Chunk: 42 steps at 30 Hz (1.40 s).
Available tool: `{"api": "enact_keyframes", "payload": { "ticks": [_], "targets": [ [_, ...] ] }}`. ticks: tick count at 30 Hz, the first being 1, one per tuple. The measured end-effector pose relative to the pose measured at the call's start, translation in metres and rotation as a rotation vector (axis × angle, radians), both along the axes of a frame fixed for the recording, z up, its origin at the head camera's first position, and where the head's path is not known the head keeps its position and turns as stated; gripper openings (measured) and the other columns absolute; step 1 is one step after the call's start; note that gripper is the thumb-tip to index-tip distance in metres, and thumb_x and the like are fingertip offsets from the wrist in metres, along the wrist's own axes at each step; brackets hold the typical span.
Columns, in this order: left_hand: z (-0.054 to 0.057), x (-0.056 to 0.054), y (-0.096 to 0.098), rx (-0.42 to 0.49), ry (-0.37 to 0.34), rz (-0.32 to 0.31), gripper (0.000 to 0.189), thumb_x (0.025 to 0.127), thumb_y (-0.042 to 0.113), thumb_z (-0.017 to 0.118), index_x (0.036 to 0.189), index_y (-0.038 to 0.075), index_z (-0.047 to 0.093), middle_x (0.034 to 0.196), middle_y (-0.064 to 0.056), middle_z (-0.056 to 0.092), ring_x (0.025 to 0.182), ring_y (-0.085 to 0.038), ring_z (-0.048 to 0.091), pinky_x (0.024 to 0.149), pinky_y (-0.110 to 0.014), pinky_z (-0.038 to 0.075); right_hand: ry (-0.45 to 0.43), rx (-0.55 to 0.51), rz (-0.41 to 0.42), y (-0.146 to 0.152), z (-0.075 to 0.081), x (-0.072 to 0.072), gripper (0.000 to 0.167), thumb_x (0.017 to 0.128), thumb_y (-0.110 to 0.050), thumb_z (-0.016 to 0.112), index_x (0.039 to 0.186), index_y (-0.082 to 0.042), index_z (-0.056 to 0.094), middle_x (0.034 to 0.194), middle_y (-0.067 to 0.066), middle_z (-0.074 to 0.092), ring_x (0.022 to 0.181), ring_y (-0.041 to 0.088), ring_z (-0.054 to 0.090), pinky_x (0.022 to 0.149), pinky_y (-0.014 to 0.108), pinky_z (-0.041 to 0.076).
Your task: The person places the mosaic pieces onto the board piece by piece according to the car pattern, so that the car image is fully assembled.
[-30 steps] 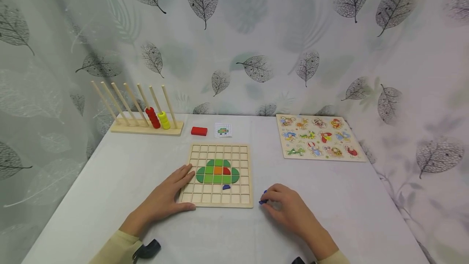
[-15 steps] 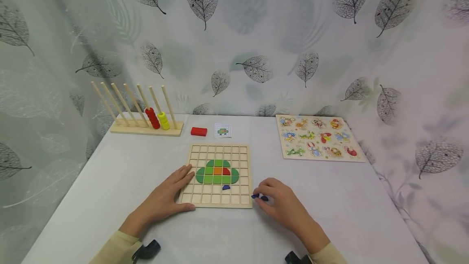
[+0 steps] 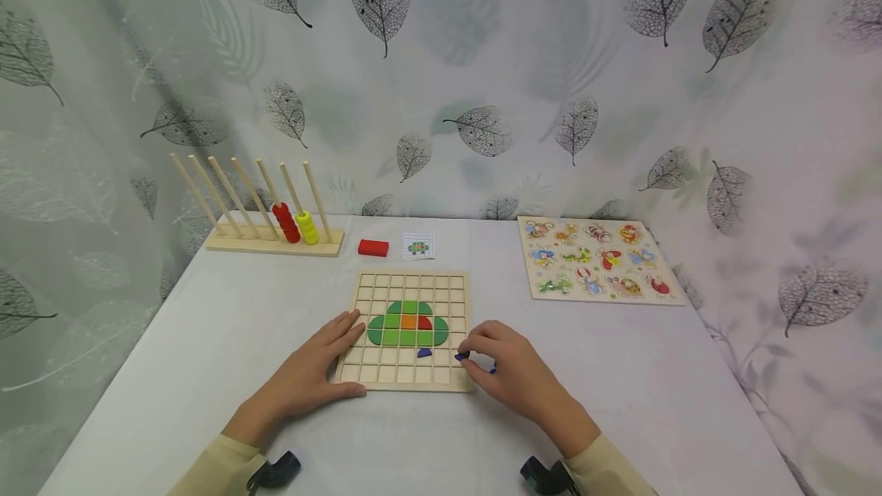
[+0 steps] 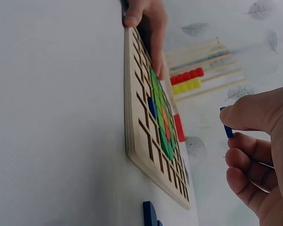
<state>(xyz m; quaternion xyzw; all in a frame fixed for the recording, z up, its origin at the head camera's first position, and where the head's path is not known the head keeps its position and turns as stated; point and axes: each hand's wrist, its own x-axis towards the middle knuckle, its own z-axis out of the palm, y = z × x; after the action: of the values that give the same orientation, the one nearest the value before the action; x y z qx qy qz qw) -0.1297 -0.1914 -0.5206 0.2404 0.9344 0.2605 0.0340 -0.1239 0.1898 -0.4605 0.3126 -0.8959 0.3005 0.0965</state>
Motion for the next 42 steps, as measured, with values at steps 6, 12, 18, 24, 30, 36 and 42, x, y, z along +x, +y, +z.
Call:
{"api": "enact_keyframes", "payload": {
  "ticks": [6,12,18,24,30,36,42],
  "targets": [
    [0.000,0.000,0.000,-0.002,0.013,0.002,0.109,0.086,0.075,0.078,0.168,0.013,0.043,0.178,-0.004,0.027,0.164,-0.029,0.021,0.125,-0.057,0.032,-0.015,-0.014,0.039,-0.010,0.003,-0.004,0.028,0.087,-0.006,0.092,0.106,-0.023,0.081,0.112,-0.013,0.067,0.102,0.008,0.065,0.086,0.032,0.063],
    [0.003,0.000,0.001,0.005,0.000,-0.001,0.108,0.086,0.073,0.080,0.168,0.013,0.043,0.179,-0.004,0.026,0.164,-0.029,0.020,0.126,-0.057,0.031,-0.016,0.000,0.062,-0.017,0.000,-0.007,0.025,0.088,-0.010,0.092,0.106,-0.023,0.081,0.111,-0.013,0.067,0.101,0.007,0.065,0.087,0.031,0.062],
    [0.004,0.000,0.001,0.003,-0.002,-0.004,0.109,0.086,0.074,0.079,0.168,0.013,0.042,0.179,-0.004,0.025,0.165,-0.029,0.019,0.126,-0.057,0.030,-0.013,-0.003,0.071,-0.023,-0.005,-0.011,0.023,0.089,-0.010,0.091,0.105,-0.024,0.081,0.110,-0.013,0.067,0.101,0.006,0.063,0.085,0.030,0.061],
    [0.002,0.000,0.001,0.010,-0.001,0.002,0.109,0.086,0.073,0.079,0.168,0.012,0.043,0.179,-0.005,0.026,0.164,-0.029,0.020,0.126,-0.057,0.030,-0.035,0.002,0.112,-0.032,-0.007,-0.015,0.019,0.091,-0.012,0.090,0.105,-0.021,0.081,0.109,-0.012,0.066,0.100,0.007,0.062,0.082,0.029,0.060],
    [-0.001,0.000,0.001,0.010,-0.006,0.004,0.108,0.086,0.074,0.079,0.168,0.014,0.043,0.179,-0.003,0.026,0.164,-0.029,0.021,0.126,-0.057,0.030,-0.043,-0.007,0.129,-0.040,-0.009,-0.016,0.018,0.091,-0.011,0.090,0.105,-0.018,0.081,0.107,-0.010,0.066,0.096,0.009,0.064,0.082,0.028,0.060],
    [0.001,0.000,0.001,0.012,-0.013,0.002,0.108,0.086,0.074,0.078,0.168,0.014,0.043,0.179,-0.004,0.026,0.165,-0.029,0.020,0.126,-0.058,0.031,-0.058,-0.005,0.125,-0.045,-0.016,-0.018,0.018,0.091,-0.010,0.089,0.104,-0.018,0.081,0.106,-0.011,0.066,0.097,0.009,0.063,0.083,0.029,0.060],
    [0.001,0.000,0.000,0.012,-0.017,0.002,0.108,0.086,0.074,0.079,0.168,0.014,0.043,0.179,-0.004,0.025,0.165,-0.028,0.019,0.127,-0.057,0.030,-0.072,0.025,0.116,-0.048,-0.025,-0.020,0.017,0.091,-0.010,0.089,0.104,-0.018,0.082,0.105,-0.010,0.066,0.096,0.008,0.062,0.081,0.029,0.058]
  ]
}}
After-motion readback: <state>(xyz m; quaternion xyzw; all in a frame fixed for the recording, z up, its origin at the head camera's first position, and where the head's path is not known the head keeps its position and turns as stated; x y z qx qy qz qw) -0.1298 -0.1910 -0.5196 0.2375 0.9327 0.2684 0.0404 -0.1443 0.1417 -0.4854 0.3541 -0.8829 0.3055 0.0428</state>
